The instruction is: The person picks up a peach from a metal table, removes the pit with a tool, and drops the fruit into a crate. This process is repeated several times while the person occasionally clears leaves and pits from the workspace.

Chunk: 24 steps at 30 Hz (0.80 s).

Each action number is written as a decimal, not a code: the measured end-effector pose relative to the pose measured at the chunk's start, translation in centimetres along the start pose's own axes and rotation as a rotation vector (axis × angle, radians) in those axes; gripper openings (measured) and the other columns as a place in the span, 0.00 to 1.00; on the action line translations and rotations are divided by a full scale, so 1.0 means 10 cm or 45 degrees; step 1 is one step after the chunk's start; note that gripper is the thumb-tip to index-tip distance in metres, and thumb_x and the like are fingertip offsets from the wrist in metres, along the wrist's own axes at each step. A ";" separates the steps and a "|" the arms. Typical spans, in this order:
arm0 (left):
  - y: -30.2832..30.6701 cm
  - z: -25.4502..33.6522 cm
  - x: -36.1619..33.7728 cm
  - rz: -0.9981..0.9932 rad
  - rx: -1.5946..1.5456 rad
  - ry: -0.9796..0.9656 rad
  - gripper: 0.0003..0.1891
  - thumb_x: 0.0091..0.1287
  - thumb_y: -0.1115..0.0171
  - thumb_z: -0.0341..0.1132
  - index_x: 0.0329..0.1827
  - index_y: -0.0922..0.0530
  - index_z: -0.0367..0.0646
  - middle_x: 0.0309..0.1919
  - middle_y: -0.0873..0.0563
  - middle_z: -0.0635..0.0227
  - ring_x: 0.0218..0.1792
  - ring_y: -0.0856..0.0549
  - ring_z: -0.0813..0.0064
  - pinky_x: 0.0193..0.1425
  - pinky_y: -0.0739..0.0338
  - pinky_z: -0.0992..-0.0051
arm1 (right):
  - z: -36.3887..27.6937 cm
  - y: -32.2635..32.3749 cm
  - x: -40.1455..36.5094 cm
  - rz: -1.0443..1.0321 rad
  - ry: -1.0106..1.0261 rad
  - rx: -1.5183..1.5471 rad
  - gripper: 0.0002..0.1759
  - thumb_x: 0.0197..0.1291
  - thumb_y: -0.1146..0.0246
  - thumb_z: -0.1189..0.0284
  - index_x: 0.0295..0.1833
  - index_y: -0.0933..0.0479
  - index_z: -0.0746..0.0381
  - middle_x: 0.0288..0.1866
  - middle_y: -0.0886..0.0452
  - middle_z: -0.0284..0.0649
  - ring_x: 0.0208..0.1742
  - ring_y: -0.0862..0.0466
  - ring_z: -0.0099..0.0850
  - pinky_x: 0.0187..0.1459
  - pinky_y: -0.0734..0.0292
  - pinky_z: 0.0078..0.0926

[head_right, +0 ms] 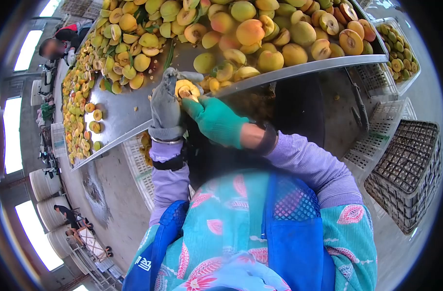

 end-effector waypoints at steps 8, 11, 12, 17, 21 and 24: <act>0.08 0.09 -0.26 0.491 -0.171 -0.251 0.25 0.76 0.52 0.50 0.45 0.19 0.33 0.30 0.15 0.59 0.29 0.18 0.75 0.32 0.23 0.78 | 0.03 -0.23 -0.17 -0.123 -0.160 0.435 0.20 0.71 0.48 0.48 0.44 0.28 0.55 0.21 0.31 0.30 0.10 0.37 0.21 0.10 0.43 0.21; 0.04 0.06 -0.20 0.420 -0.170 -0.199 0.25 0.76 0.51 0.50 0.43 0.19 0.33 0.29 0.15 0.60 0.29 0.18 0.74 0.32 0.23 0.78 | 0.09 -0.22 -0.23 -0.091 -0.342 0.424 0.22 0.70 0.47 0.47 0.43 0.29 0.56 0.21 0.31 0.29 0.11 0.37 0.21 0.10 0.43 0.21; 0.03 0.05 -0.16 0.390 -0.230 -0.192 0.23 0.75 0.49 0.48 0.43 0.19 0.33 0.31 0.14 0.59 0.29 0.18 0.75 0.32 0.23 0.78 | 0.05 -0.25 -0.23 -0.118 -0.327 0.565 0.22 0.70 0.47 0.47 0.42 0.29 0.56 0.21 0.31 0.29 0.11 0.37 0.21 0.10 0.42 0.21; -0.08 0.08 -0.08 0.252 -0.324 -0.234 0.17 0.74 0.45 0.44 0.44 0.19 0.35 0.36 0.14 0.59 0.31 0.17 0.74 0.33 0.23 0.77 | -0.05 -0.16 -0.27 0.039 -0.071 0.309 0.22 0.70 0.47 0.47 0.35 0.32 0.54 0.19 0.34 0.28 0.13 0.34 0.21 0.12 0.40 0.21; -0.11 0.08 -0.02 0.145 -0.133 -0.089 0.17 0.74 0.45 0.42 0.40 0.17 0.35 0.30 0.14 0.62 0.29 0.18 0.76 0.32 0.23 0.77 | 0.04 -0.36 -0.27 -0.154 -0.325 0.946 0.24 0.71 0.51 0.45 0.33 0.32 0.54 0.17 0.34 0.30 0.11 0.34 0.23 0.12 0.38 0.22; -0.11 0.14 -0.02 0.167 -0.031 -0.026 0.17 0.74 0.45 0.41 0.37 0.16 0.35 0.26 0.15 0.64 0.27 0.18 0.77 0.32 0.23 0.78 | 0.08 -0.37 -0.24 -0.062 -0.290 0.807 0.27 0.72 0.54 0.44 0.33 0.30 0.55 0.16 0.33 0.31 0.09 0.35 0.24 0.10 0.40 0.24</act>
Point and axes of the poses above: each hand's wrist, its own x-axis towards the middle knuckle, its own y-axis out of the back of the hand, z = x × y, the point moved 10 cm from there along x, towards the middle knuckle
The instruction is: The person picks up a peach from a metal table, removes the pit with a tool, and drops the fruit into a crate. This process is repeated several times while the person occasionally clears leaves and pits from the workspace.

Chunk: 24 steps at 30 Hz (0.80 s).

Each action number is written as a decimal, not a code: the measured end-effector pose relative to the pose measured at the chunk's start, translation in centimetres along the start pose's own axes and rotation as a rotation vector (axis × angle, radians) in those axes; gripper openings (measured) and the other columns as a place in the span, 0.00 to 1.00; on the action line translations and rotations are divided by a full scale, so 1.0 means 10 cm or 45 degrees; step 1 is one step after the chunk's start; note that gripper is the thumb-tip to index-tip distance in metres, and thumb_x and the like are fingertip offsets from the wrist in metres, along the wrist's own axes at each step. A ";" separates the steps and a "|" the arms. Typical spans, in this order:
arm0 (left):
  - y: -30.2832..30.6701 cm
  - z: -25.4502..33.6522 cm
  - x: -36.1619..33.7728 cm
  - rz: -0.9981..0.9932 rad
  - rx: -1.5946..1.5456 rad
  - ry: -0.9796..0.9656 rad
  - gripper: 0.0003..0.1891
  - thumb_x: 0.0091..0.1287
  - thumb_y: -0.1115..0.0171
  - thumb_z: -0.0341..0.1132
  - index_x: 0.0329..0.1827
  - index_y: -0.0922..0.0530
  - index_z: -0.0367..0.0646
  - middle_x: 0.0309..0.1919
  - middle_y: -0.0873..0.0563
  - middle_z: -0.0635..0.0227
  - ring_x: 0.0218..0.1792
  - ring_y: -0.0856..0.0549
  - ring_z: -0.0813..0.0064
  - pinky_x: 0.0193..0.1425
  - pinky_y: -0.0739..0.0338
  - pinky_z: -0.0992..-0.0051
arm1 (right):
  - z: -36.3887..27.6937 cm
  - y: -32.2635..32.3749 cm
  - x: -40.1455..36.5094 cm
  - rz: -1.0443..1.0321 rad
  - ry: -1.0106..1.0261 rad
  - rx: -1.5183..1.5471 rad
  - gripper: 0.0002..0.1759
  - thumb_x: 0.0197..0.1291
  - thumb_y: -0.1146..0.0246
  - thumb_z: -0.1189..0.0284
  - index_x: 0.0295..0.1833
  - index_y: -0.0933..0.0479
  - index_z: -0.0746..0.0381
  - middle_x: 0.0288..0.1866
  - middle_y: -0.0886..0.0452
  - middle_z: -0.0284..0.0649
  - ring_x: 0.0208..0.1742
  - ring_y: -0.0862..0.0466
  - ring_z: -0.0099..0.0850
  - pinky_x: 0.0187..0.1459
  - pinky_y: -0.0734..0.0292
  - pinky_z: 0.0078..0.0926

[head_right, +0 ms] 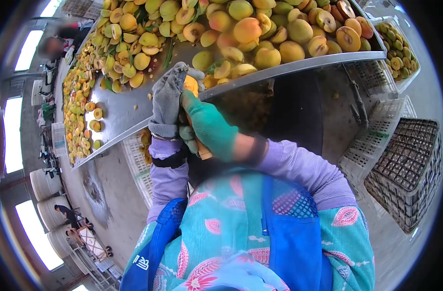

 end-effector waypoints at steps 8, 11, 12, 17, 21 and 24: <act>-0.05 0.12 0.12 -0.236 0.488 0.016 0.21 0.73 0.45 0.47 0.37 0.16 0.35 0.27 0.16 0.61 0.29 0.17 0.74 0.36 0.23 0.77 | 0.02 -0.18 0.02 -0.311 -0.079 0.172 0.28 0.70 0.59 0.38 0.37 0.30 0.50 0.16 0.41 0.23 0.11 0.42 0.20 0.13 0.47 0.21; -0.16 0.10 0.12 -0.220 0.073 0.042 0.24 0.73 0.48 0.51 0.39 0.17 0.35 0.26 0.16 0.61 0.26 0.18 0.73 0.34 0.22 0.73 | -0.09 -0.38 -0.04 -0.556 -0.032 0.457 0.25 0.72 0.59 0.42 0.37 0.32 0.50 0.17 0.39 0.22 0.12 0.40 0.19 0.17 0.43 0.21; -0.20 0.04 0.07 -0.251 -0.090 0.115 0.24 0.73 0.48 0.52 0.41 0.17 0.36 0.27 0.16 0.60 0.27 0.19 0.72 0.34 0.22 0.72 | -0.10 -0.39 -0.07 -0.610 -0.054 0.511 0.25 0.73 0.59 0.42 0.36 0.32 0.50 0.18 0.39 0.22 0.12 0.40 0.19 0.17 0.43 0.21; -0.22 -0.13 -0.03 -0.229 -0.646 0.196 0.24 0.72 0.47 0.54 0.46 0.21 0.37 0.30 0.17 0.59 0.32 0.17 0.70 0.37 0.21 0.72 | -0.14 -0.41 -0.16 -1.074 -0.178 0.714 0.24 0.75 0.59 0.46 0.37 0.30 0.52 0.18 0.38 0.21 0.12 0.38 0.17 0.18 0.44 0.20; 0.08 -0.06 -0.24 0.030 -0.587 0.008 0.24 0.72 0.47 0.53 0.44 0.21 0.37 0.30 0.17 0.57 0.32 0.18 0.69 0.38 0.21 0.73 | 0.09 -0.50 -0.22 -1.076 -0.298 0.508 0.24 0.74 0.58 0.46 0.36 0.29 0.52 0.18 0.37 0.22 0.16 0.34 0.20 0.21 0.39 0.21; 0.14 0.14 -0.33 -0.100 -0.426 -0.168 0.24 0.73 0.48 0.53 0.43 0.22 0.35 0.32 0.17 0.58 0.32 0.18 0.70 0.38 0.22 0.74 | 0.16 -0.67 -0.37 -1.284 -0.463 0.797 0.25 0.74 0.58 0.44 0.38 0.28 0.52 0.17 0.38 0.22 0.16 0.37 0.20 0.21 0.41 0.20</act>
Point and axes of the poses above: each hand's wrist, its own x-axis towards the middle knuckle, its own y-axis out of the back of the hand, z = x × y, the point moved 10 cm from there along x, towards the middle knuckle
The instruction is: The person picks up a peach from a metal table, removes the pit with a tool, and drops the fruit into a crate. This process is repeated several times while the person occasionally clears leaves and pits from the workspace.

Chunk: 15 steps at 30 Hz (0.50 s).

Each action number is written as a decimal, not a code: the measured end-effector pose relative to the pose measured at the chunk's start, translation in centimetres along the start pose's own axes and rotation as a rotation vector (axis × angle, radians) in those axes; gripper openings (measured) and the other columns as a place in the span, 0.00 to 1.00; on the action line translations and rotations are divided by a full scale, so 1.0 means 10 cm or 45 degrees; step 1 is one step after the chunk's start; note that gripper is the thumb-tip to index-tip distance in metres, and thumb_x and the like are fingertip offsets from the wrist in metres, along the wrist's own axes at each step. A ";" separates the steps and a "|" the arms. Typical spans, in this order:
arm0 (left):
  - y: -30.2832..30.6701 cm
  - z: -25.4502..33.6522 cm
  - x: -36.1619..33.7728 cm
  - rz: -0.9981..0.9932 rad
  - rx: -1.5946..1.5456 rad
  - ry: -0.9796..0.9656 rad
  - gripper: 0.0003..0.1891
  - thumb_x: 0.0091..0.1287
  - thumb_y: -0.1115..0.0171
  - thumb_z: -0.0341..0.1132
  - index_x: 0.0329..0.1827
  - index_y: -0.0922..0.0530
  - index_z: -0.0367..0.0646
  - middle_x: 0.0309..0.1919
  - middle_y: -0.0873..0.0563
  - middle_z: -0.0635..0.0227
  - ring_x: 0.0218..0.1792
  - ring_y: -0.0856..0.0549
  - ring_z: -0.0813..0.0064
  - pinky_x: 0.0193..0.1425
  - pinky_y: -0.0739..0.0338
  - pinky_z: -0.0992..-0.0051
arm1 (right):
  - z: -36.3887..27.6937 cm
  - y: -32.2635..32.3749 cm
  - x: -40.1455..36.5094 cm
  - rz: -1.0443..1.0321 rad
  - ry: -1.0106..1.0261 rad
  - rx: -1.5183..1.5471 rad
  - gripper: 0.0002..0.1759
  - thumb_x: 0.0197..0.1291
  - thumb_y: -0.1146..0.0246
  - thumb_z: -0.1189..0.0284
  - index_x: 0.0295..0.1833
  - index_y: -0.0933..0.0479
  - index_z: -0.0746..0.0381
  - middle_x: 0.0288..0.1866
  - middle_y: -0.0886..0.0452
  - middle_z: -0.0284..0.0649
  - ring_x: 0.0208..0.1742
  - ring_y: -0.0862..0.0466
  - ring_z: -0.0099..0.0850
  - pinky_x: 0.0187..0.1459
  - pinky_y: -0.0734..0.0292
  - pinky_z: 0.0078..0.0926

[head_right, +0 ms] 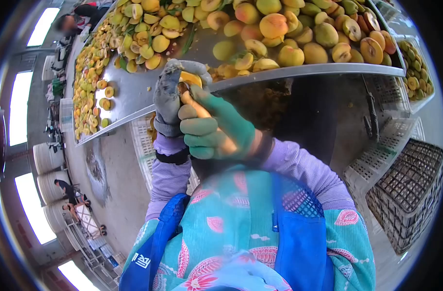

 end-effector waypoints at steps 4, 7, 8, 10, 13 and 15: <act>0.42 0.14 -0.26 0.422 0.063 -0.161 0.21 0.73 0.45 0.50 0.48 0.23 0.36 0.36 0.16 0.59 0.35 0.17 0.71 0.40 0.21 0.73 | 0.07 -0.10 0.01 0.025 -0.090 -0.022 0.25 0.74 0.58 0.44 0.41 0.28 0.52 0.17 0.38 0.24 0.16 0.39 0.19 0.21 0.43 0.20; 1.58 0.11 -0.74 0.827 -0.138 -0.031 0.21 0.70 0.45 0.50 0.53 0.22 0.39 0.34 0.15 0.58 0.29 0.17 0.68 0.33 0.23 0.73 | -0.12 -0.03 -0.21 0.634 0.057 -0.174 0.24 0.73 0.56 0.44 0.40 0.29 0.52 0.17 0.37 0.24 0.12 0.38 0.16 0.16 0.42 0.18; 1.74 0.33 -0.81 0.829 0.825 0.155 0.21 0.69 0.43 0.48 0.52 0.22 0.39 0.34 0.15 0.56 0.31 0.16 0.66 0.35 0.22 0.69 | -0.23 0.22 -0.36 0.822 0.039 -0.263 0.24 0.72 0.55 0.43 0.39 0.29 0.52 0.17 0.37 0.24 0.12 0.38 0.16 0.16 0.41 0.18; 1.75 0.56 -0.72 0.637 2.185 0.204 0.22 0.65 0.37 0.47 0.54 0.22 0.39 0.39 0.15 0.55 0.38 0.15 0.64 0.42 0.21 0.66 | -0.42 1.02 -0.73 0.879 0.072 -0.127 0.24 0.70 0.51 0.42 0.35 0.31 0.52 0.18 0.34 0.25 0.12 0.36 0.19 0.16 0.39 0.20; 1.01 0.42 0.04 0.284 2.142 -0.140 0.19 0.62 0.36 0.43 0.51 0.20 0.40 0.39 0.14 0.55 0.42 0.16 0.57 0.48 0.22 0.61 | -0.51 0.82 -0.81 0.908 0.259 -0.353 0.22 0.69 0.44 0.49 0.51 0.25 0.57 0.27 0.24 0.31 0.23 0.23 0.24 0.23 0.28 0.20; 0.23 0.16 0.71 -0.019 1.773 -0.113 0.13 0.64 0.39 0.43 0.43 0.17 0.44 0.38 0.14 0.55 0.41 0.16 0.49 0.48 0.20 0.61 | -0.73 0.57 -0.97 1.081 0.460 -0.880 0.25 0.68 0.44 0.48 0.55 0.25 0.59 0.27 0.23 0.33 0.20 0.25 0.24 0.18 0.30 0.17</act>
Point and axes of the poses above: each hand's wrist, its own x-axis towards the middle knuckle, its own y-axis out of the back of the hand, z = x × y, the point moved 10 cm from there along x, towards the middle knuckle
